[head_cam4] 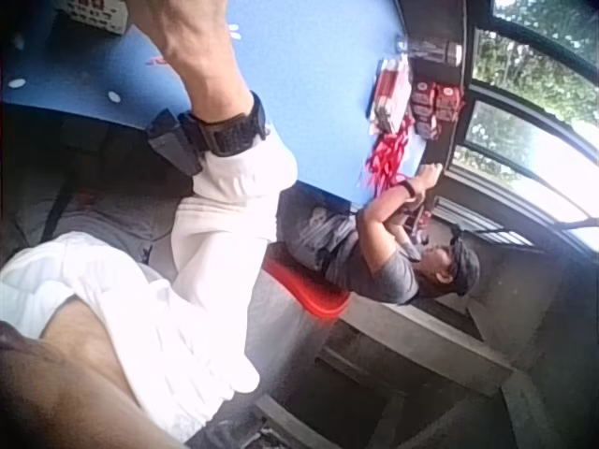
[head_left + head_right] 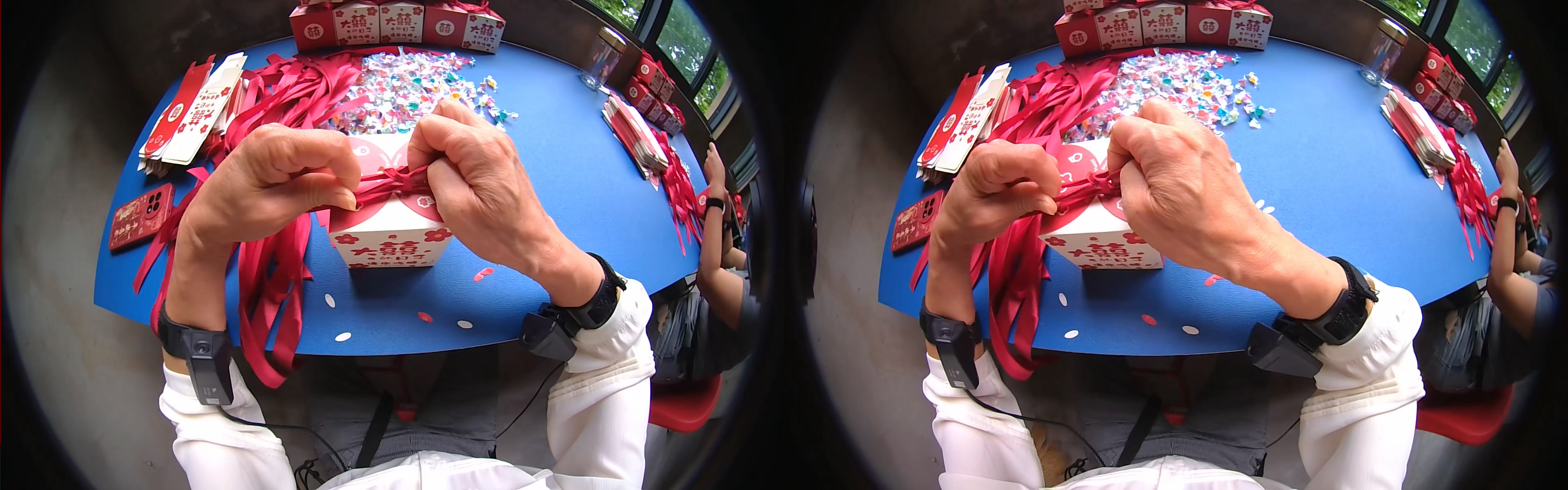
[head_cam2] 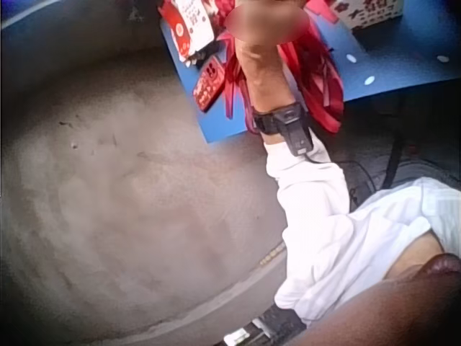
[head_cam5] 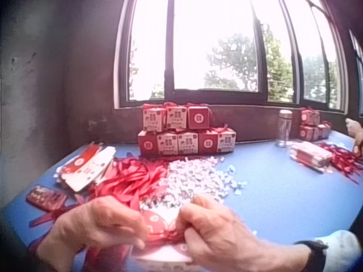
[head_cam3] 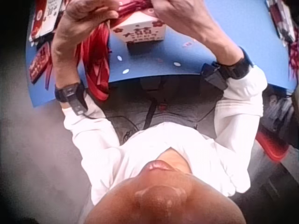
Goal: Assembling a red decorative box, filling it with candies, and tying it with a ribbon.
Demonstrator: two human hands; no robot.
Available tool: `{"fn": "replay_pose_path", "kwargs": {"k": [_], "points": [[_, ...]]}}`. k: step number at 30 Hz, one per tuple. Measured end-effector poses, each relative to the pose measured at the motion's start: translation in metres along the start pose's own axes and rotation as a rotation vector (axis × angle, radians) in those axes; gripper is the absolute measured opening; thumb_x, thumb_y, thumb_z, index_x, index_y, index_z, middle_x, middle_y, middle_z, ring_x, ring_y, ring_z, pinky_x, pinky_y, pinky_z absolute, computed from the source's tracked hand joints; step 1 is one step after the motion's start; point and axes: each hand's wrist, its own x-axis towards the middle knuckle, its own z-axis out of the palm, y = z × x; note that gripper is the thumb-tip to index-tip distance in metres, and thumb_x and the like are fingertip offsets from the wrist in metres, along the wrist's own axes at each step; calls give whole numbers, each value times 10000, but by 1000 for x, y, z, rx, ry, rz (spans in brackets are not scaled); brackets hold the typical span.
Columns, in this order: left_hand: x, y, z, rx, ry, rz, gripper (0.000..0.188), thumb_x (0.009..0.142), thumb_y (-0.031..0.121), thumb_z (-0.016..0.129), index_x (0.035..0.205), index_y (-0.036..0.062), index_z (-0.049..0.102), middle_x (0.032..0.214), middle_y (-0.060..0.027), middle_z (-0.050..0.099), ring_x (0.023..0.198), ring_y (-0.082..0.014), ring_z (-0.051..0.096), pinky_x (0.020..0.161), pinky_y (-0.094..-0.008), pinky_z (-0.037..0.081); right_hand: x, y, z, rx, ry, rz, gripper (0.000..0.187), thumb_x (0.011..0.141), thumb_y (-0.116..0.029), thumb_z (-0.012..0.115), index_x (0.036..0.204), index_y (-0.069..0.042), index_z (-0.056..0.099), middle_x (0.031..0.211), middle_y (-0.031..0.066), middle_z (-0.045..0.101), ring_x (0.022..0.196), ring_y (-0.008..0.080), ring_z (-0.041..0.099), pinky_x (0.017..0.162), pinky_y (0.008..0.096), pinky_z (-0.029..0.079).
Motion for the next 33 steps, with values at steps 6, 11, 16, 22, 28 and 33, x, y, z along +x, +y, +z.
{"fn": "replay_pose_path", "kwargs": {"k": [6, 11, 16, 22, 28, 33], "points": [[-4, 1, -5, -75, -28, -65, 86, 865, -61, 680, 838, -18, 611, 753, -13, 585, 726, -77, 529, 666, -236, 454, 0, -3, 1, -73, -1, 0, 115, 738, 82, 448, 768, 22, 541, 784, 123, 502, 750, 268, 517, 683, 375, 427], [-7, -2, -9, -16, -35, -23, 94, 866, -67, 671, 834, -12, 600, 712, 7, 552, 665, -57, 494, 591, -232, 411, 1, -4, 3, -81, 7, 8, 113, 741, 84, 444, 761, 33, 543, 771, 127, 506, 746, 264, 522, 680, 366, 432], [-12, 0, -15, -21, -43, -175, 133, 856, -5, 689, 787, 6, 576, 679, 9, 503, 581, -53, 428, 509, -237, 335, 1, -6, 5, -43, 20, 68, 114, 762, 53, 459, 756, 30, 571, 779, 138, 538, 751, 279, 546, 685, 379, 447], [-14, -1, -16, -43, -48, -202, 154, 833, 6, 692, 756, 9, 559, 694, -3, 492, 616, -77, 427, 535, -253, 341, 2, -6, 3, -2, 26, 113, 118, 793, -9, 514, 763, 9, 628, 780, 160, 583, 784, 339, 599, 715, 433, 469], [-15, -6, -17, -57, -57, -175, 150, 802, -18, 680, 741, 8, 546, 693, -10, 490, 673, -108, 442, 607, -271, 372, 1, -5, 7, 41, 57, 103, 113, 784, 13, 513, 750, 10, 622, 768, 159, 591, 767, 328, 605, 705, 424, 472], [-14, -7, -17, -70, -44, -150, 143, 788, -42, 660, 733, 10, 539, 690, -11, 491, 668, -109, 443, 605, -272, 374, 0, -4, 5, 16, 58, 83, 109, 784, 28, 507, 746, 9, 607, 765, 158, 590, 753, 330, 607, 690, 424, 476]]}}
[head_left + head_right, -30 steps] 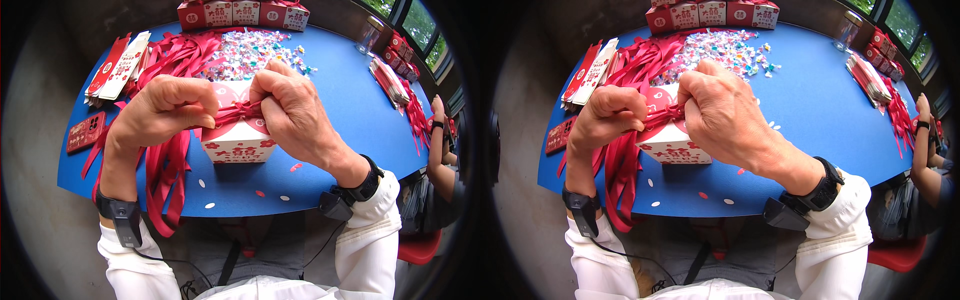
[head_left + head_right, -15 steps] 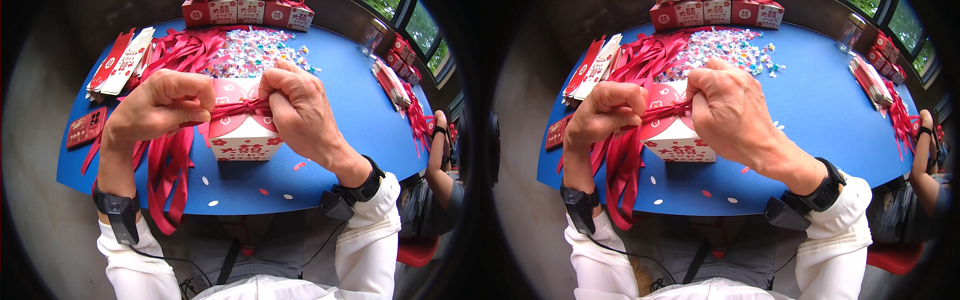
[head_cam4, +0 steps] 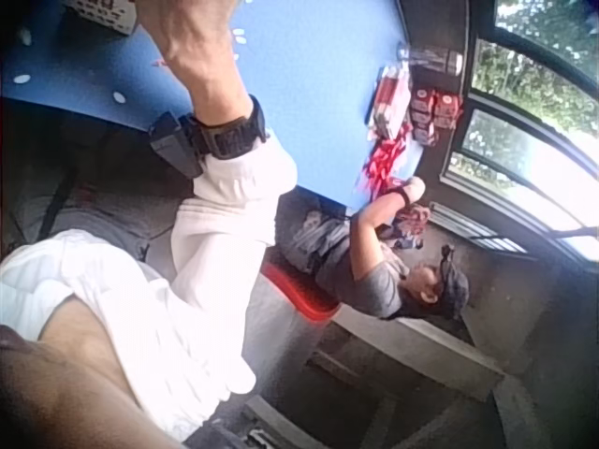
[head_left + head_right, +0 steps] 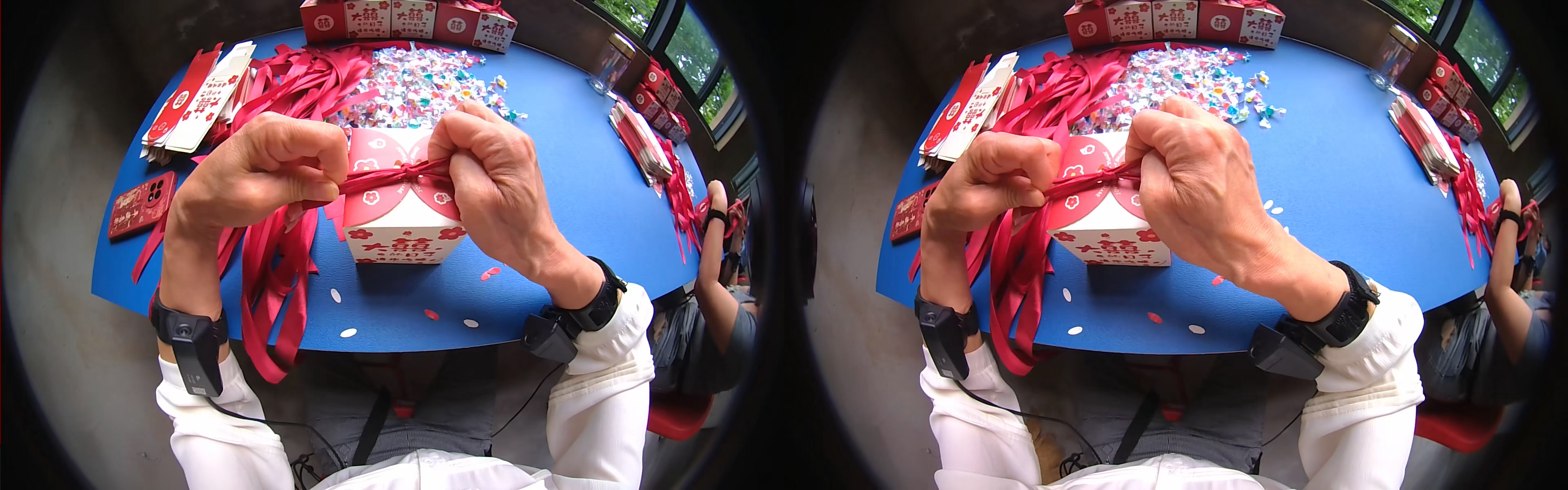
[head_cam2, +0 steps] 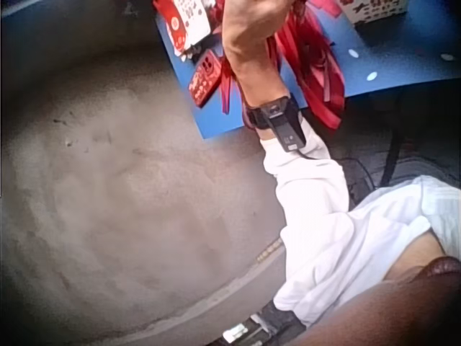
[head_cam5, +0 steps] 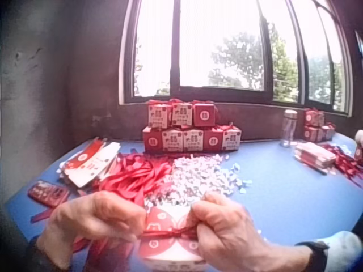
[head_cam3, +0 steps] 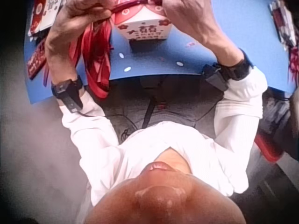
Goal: Assembling a red decorative box, filling it with candies, and tying it with a ribbon.
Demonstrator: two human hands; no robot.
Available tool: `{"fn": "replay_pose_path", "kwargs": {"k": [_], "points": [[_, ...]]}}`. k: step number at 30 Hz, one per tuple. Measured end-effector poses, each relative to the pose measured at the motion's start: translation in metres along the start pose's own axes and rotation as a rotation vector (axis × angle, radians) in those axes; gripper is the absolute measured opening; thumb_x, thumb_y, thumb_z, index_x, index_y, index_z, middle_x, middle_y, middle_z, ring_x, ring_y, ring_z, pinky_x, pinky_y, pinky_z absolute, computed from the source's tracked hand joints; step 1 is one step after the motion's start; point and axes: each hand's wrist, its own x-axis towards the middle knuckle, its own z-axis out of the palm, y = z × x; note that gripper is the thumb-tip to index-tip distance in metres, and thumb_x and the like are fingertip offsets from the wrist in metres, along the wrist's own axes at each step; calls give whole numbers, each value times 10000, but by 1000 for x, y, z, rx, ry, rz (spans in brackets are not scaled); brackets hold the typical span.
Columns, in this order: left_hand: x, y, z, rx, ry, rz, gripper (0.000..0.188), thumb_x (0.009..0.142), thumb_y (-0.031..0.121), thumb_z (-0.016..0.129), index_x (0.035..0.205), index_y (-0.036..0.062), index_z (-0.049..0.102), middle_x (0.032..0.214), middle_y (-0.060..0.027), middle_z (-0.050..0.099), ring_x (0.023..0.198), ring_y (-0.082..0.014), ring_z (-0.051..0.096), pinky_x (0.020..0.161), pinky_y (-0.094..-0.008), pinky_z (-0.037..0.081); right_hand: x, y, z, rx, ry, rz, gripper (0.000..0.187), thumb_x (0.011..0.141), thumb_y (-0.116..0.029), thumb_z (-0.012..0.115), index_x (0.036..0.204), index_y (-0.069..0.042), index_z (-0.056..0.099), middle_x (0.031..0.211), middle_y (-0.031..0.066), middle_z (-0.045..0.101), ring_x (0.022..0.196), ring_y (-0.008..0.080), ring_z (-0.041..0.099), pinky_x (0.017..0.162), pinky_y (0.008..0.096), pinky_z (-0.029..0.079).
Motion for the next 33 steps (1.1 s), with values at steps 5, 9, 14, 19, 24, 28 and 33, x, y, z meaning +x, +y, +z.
{"fn": "replay_pose_path", "kwargs": {"k": [5, 9, 14, 19, 24, 28, 33], "points": [[0, 0, 0, -47, 3, 4, 121, 783, -78, 620, 734, 9, 551, 686, -18, 509, 610, -88, 457, 526, -245, 373, 0, 3, 1, -8, 2, -4, 89, 785, 37, 490, 780, 10, 574, 764, 169, 590, 758, 339, 609, 700, 434, 478], [0, -8, -3, -116, -42, 106, 149, 870, -73, 625, 773, 10, 547, 702, 1, 527, 581, -52, 517, 491, -213, 422, 0, 1, 1, 66, -11, 58, 84, 785, 43, 475, 796, 14, 553, 761, 186, 593, 744, 351, 609, 695, 439, 478], [4, -16, -2, -231, -65, 154, 142, 891, -34, 635, 786, -4, 544, 706, -13, 523, 560, -60, 504, 483, -213, 424, 0, 1, -2, 84, -18, 129, 94, 786, 40, 461, 791, 17, 552, 755, 194, 593, 734, 353, 613, 690, 435, 479], [5, -23, -2, -274, -50, 161, 148, 875, -14, 648, 769, -2, 545, 681, -16, 513, 556, -67, 476, 468, -224, 407, 0, 2, -3, 111, -14, 137, 95, 784, 40, 454, 787, 18, 547, 755, 195, 589, 734, 349, 614, 692, 433, 479], [5, -27, -4, -238, -69, 206, 146, 894, -34, 620, 780, -3, 535, 688, -14, 511, 532, -64, 505, 458, -216, 433, -1, 2, -1, 134, 11, 150, 94, 782, 39, 446, 788, 19, 537, 753, 190, 582, 728, 345, 606, 688, 428, 476], [5, -26, -5, -229, -70, 205, 144, 898, -49, 596, 777, -5, 530, 683, -9, 510, 513, -63, 519, 433, -211, 449, 0, 3, -1, 119, 7, 128, 96, 781, 39, 438, 791, 20, 531, 750, 188, 576, 720, 340, 597, 683, 427, 470], [4, -24, -4, -284, -65, 150, 147, 912, -15, 606, 782, -7, 537, 671, -5, 511, 500, -64, 529, 412, -214, 461, 0, 2, -2, 140, 10, 150, 100, 773, 48, 434, 792, 17, 528, 739, 181, 565, 712, 328, 590, 684, 424, 466]]}}
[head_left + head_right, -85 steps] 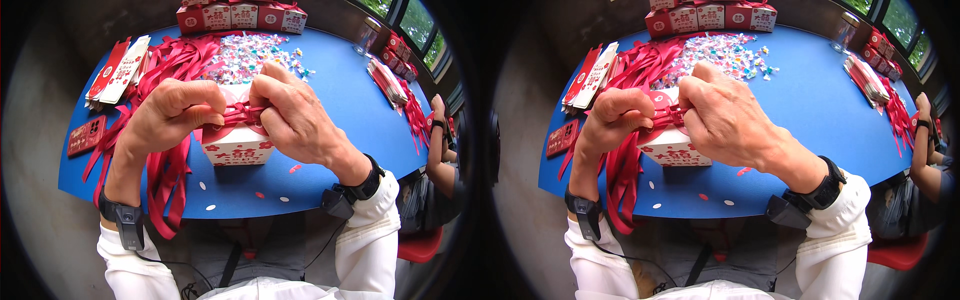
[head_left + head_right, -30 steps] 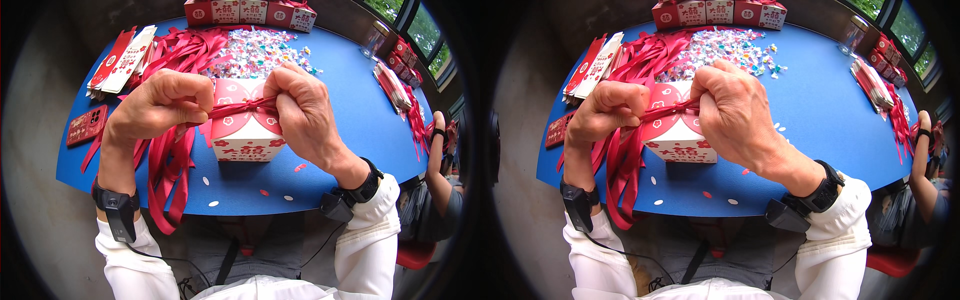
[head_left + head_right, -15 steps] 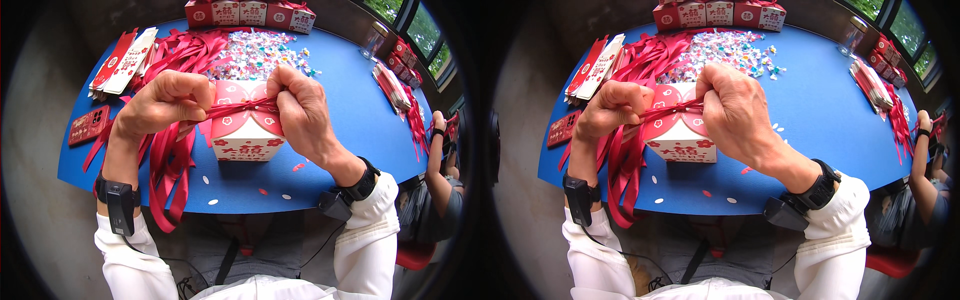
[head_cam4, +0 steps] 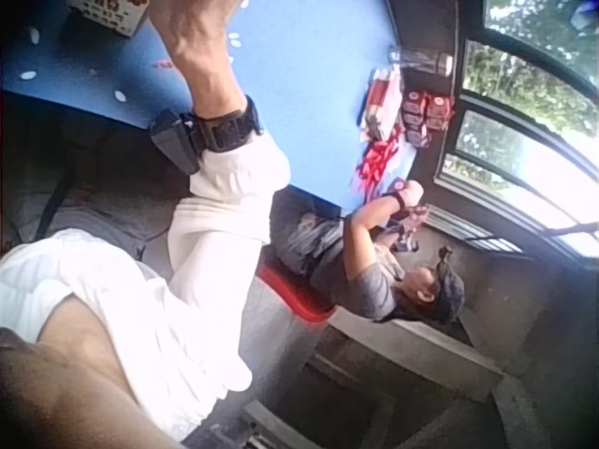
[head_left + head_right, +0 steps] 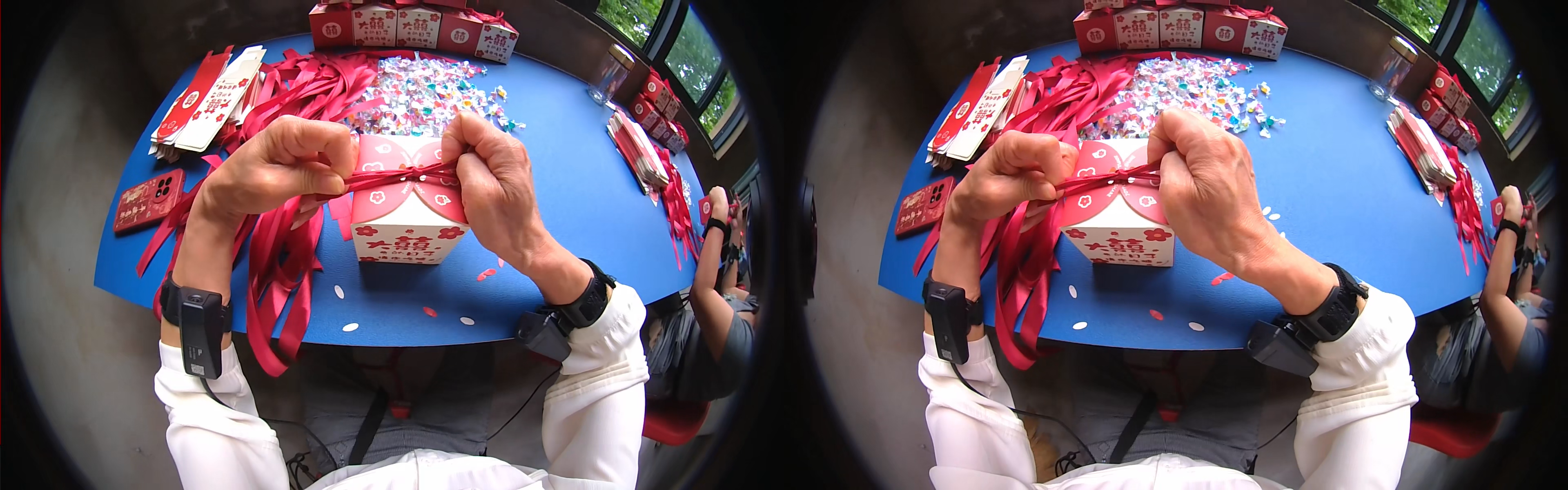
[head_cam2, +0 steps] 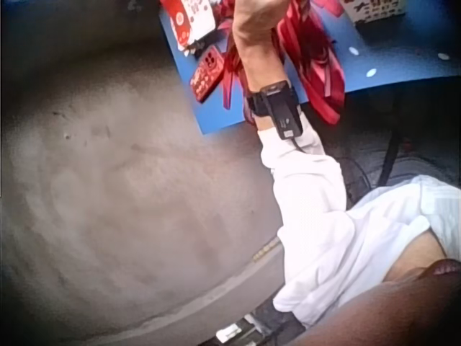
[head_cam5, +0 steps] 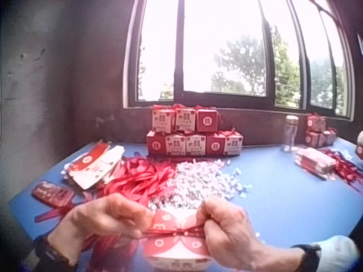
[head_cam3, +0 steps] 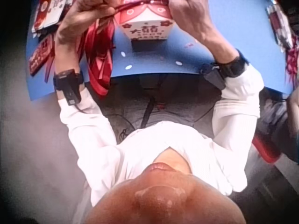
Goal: Assembling a red decorative box, filling it with candies, and tying it with a ribbon.
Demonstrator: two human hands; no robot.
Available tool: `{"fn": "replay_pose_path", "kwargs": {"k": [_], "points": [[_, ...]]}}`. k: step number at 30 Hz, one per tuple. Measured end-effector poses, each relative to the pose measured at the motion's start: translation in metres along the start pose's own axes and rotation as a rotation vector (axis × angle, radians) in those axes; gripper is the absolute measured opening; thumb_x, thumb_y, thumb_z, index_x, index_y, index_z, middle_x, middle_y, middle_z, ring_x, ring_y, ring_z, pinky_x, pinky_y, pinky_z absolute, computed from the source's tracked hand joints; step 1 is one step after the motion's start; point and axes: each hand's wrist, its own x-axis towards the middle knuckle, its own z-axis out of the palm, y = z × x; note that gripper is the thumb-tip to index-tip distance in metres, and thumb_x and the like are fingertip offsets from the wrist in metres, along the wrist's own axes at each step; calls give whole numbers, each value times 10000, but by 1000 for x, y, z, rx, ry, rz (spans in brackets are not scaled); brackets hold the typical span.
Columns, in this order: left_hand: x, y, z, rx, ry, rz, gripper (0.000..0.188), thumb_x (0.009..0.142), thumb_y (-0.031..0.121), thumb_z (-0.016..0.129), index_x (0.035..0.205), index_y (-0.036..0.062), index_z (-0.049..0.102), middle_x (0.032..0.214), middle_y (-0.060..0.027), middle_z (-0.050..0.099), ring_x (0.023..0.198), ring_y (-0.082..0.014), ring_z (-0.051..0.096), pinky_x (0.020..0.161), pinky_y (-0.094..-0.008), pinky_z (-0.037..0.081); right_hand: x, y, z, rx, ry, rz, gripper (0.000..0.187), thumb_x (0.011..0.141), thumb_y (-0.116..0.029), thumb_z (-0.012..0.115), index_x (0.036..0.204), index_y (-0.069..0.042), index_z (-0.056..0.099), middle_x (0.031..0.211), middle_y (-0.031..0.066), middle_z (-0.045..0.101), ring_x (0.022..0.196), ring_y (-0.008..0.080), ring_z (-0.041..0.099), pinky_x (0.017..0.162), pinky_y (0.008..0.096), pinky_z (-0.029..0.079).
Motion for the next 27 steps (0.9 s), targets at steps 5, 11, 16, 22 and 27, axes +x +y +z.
{"fn": "replay_pose_path", "kwargs": {"k": [5, 11, 16, 22, 27], "points": [[0, -2, 3, -67, 112, -46, 155, 923, 61, 651, 805, 6, 569, 677, 4, 534, 500, -63, 534, 413, -215, 464, 5, -1, -7, -92, -69, -93, 72, 761, 5, 474, 790, 11, 540, 776, 161, 573, 766, 312, 589, 705, 407, 471], [1, -2, 5, -103, 168, -81, 326, 887, 295, 750, 954, 30, 572, 699, -18, 562, 498, -60, 510, 445, -181, 409, 17, -4, -33, 59, -379, 12, 322, 784, -216, 616, 1038, -18, 605, 965, 130, 637, 910, 216, 624, 795, 350, 488], [2, 2, 1, -72, 169, -59, 499, 907, 377, 716, 1182, 2, 535, 693, -12, 553, 501, -56, 510, 430, -188, 438, 35, 6, -56, 192, -466, 142, 716, 887, -643, 567, 1268, -38, 585, 1140, 141, 645, 1044, 217, 616, 842, 323, 484], [5, 0, 3, 0, 302, -214, 525, 958, 387, 641, 1261, -22, 513, 678, 12, 538, 503, -37, 513, 432, -179, 446, 36, 30, -57, 238, -496, 183, 997, 791, -846, 500, 1434, -85, 470, 1242, 134, 601, 1138, 213, 566, 926, 325, 467], [7, 0, 8, 59, 299, -354, 338, 1015, 356, 561, 1143, 45, 597, 668, 46, 550, 533, -23, 517, 473, -177, 444, 39, 55, -71, 301, -749, 156, 1247, 640, -656, 830, 1563, -96, 207, 1379, 231, 494, 1184, 285, 567, 945, 410, 490]]}}
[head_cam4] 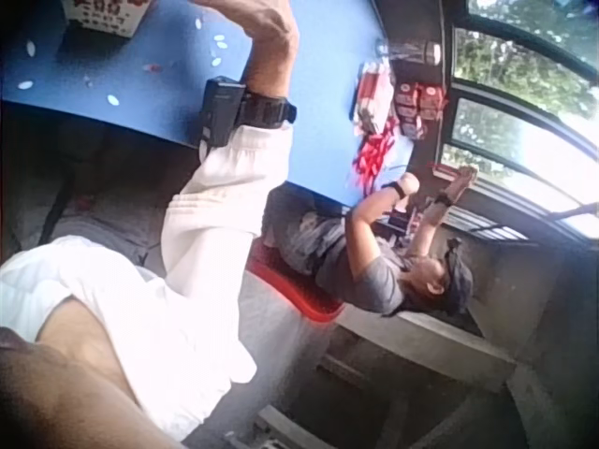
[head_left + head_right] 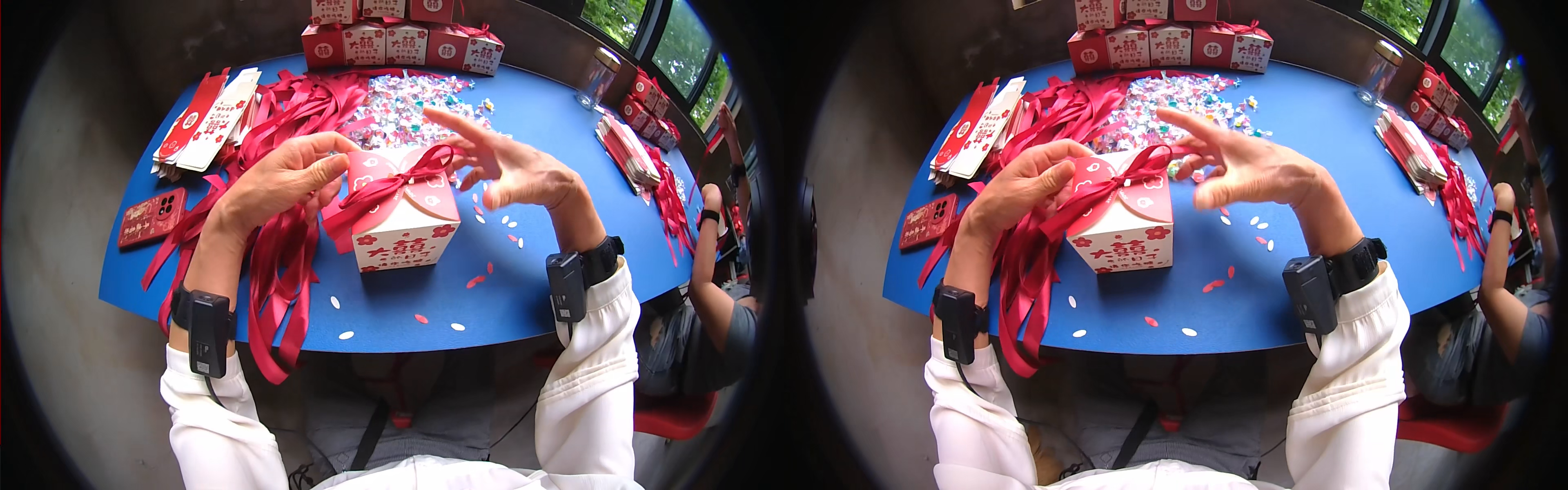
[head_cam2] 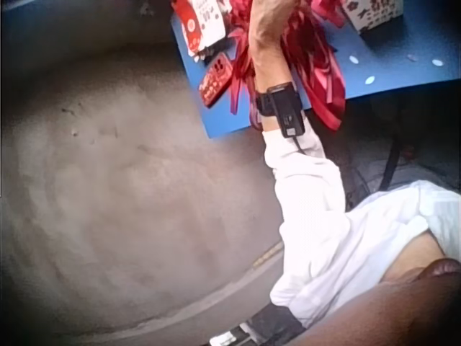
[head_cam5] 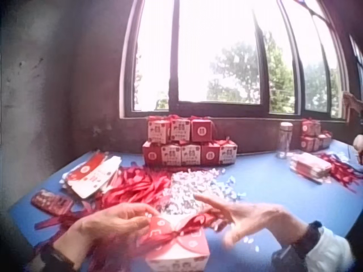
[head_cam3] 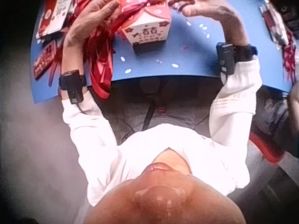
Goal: Assembling a red decorative box, filling it with candies, and tying it with a ribbon.
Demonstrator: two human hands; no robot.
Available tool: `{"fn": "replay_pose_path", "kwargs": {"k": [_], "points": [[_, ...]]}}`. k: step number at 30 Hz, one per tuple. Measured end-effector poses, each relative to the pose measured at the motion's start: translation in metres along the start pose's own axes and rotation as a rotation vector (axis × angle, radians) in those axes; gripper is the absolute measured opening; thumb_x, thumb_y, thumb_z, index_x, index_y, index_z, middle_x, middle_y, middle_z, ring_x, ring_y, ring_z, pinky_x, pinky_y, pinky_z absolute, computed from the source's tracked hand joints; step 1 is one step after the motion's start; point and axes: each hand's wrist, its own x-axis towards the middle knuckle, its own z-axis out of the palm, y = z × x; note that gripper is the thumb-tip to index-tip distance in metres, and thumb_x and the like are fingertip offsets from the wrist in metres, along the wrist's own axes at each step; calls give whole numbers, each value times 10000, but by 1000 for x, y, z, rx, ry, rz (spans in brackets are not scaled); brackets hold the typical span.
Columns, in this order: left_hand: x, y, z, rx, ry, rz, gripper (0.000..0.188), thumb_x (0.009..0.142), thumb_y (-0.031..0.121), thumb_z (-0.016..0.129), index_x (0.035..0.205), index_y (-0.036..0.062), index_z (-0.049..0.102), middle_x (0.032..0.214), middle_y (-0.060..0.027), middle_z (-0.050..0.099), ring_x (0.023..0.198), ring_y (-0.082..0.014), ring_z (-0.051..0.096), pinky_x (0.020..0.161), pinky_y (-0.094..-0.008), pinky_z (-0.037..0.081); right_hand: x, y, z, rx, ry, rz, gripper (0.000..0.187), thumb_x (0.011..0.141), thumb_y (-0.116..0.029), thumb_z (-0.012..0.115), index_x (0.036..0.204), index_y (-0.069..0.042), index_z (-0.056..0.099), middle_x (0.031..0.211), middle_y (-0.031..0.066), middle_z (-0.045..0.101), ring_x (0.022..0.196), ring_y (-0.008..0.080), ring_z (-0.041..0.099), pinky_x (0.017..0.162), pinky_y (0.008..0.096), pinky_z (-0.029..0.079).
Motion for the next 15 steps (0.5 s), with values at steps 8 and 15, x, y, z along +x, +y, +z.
{"fn": "replay_pose_path", "kwargs": {"k": [8, 15], "points": [[4, -6, 0, -33, -48, -25, 367, 1025, 404, 512, 1071, 48, 592, 666, 32, 541, 515, -42, 533, 462, -186, 456, 8, -2, 31, -238, -126, -28, 1415, 603, -399, 956, 1558, -46, -26, 1477, 181, 420, 1321, 247, 477, 1113, 386, 379], [8, -14, -4, -62, 57, 21, 364, 1025, 435, 492, 935, 88, 555, 704, 40, 552, 550, -24, 543, 481, -178, 476, 13, -6, 38, -260, 22, 26, 1062, 642, -446, 900, 1382, 1, 283, 1276, 233, 559, 1222, 320, 551, 1034, 417, 440]]}}
